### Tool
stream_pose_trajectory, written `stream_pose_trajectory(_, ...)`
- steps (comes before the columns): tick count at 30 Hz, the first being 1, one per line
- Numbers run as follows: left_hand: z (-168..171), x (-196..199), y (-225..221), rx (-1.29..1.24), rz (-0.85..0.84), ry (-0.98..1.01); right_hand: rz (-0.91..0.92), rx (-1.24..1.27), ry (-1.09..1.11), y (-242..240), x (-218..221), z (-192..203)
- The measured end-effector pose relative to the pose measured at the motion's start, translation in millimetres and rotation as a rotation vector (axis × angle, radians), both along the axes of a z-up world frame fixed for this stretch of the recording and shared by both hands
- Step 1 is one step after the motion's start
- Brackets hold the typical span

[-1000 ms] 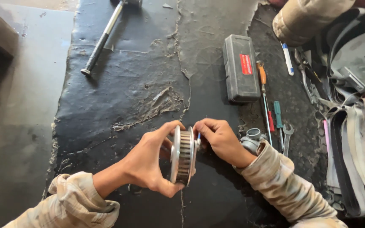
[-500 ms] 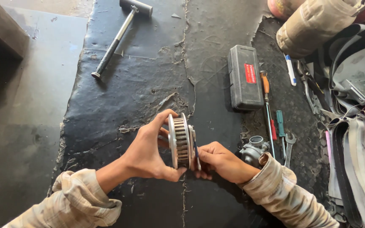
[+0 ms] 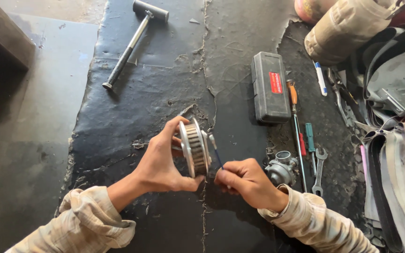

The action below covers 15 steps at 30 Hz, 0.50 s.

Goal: The recorder is seen assembling a motorcycle clutch assembly by placing the clutch housing and using a wrench to tighten the bolts.

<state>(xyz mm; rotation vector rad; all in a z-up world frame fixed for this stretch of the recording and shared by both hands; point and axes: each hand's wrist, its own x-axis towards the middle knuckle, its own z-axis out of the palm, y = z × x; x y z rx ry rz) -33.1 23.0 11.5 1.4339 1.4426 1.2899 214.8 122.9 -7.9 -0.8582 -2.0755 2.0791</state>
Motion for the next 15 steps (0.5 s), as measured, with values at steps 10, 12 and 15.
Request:
stream_pose_trajectory(10, -49.4, -7.0, 4.6, -0.031, -0.19, -0.808, -0.337, -0.306, 0.222, 27.8, -14.3, -38.1)
stream_pose_trajectory(12, -55.2, -7.1, 4.1, -0.155, -0.299, -0.971, -0.308, -0.227, 0.217, 28.0, -10.8, -45.0)
stream_pose_trajectory(15, -58.6, -4.3, 0.9, -0.214, -0.344, -1.031, -0.299, -0.129, 0.226, 26.0, -10.8, -47.4)
